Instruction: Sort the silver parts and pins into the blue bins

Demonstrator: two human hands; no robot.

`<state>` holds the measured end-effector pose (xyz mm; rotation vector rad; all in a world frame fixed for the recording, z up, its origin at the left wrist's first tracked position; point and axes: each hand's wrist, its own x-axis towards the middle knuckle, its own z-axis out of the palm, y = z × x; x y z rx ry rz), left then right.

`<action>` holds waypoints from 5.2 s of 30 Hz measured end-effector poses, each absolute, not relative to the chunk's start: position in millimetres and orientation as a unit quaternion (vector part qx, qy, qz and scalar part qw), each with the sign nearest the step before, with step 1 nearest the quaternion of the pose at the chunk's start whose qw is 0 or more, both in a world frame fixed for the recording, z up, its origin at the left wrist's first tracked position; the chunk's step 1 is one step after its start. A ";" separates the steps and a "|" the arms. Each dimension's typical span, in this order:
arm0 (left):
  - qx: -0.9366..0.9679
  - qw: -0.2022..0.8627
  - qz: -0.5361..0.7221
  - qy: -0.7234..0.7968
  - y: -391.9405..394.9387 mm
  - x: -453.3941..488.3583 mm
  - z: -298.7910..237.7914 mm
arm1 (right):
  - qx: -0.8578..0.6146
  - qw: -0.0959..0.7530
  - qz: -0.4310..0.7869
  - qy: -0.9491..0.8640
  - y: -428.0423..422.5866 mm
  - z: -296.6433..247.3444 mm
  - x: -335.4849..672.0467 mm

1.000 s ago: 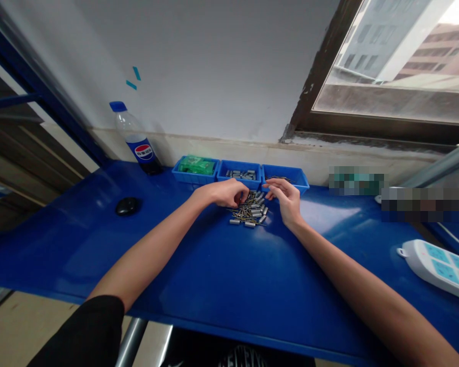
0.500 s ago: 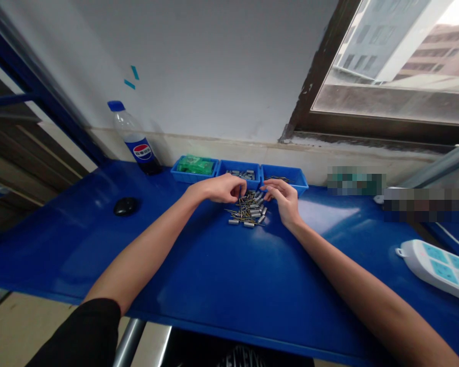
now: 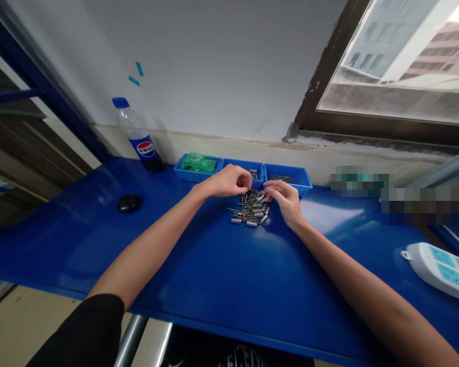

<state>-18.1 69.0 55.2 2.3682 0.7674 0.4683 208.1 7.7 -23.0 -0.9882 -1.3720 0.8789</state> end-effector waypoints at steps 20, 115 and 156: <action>0.922 0.245 0.035 0.296 68.5 -12.0 39.2 | -0.431 0.579 0.372 -0.584 10.0 -23.6 208.7; 0.806 0.322 0.369 0.332 71.4 -4.4 40.8 | -0.462 0.597 0.351 -0.554 9.4 -22.0 208.8; 0.930 0.181 0.062 0.315 70.7 -10.4 31.9 | -0.482 0.672 0.289 -0.483 12.0 -33.7 218.9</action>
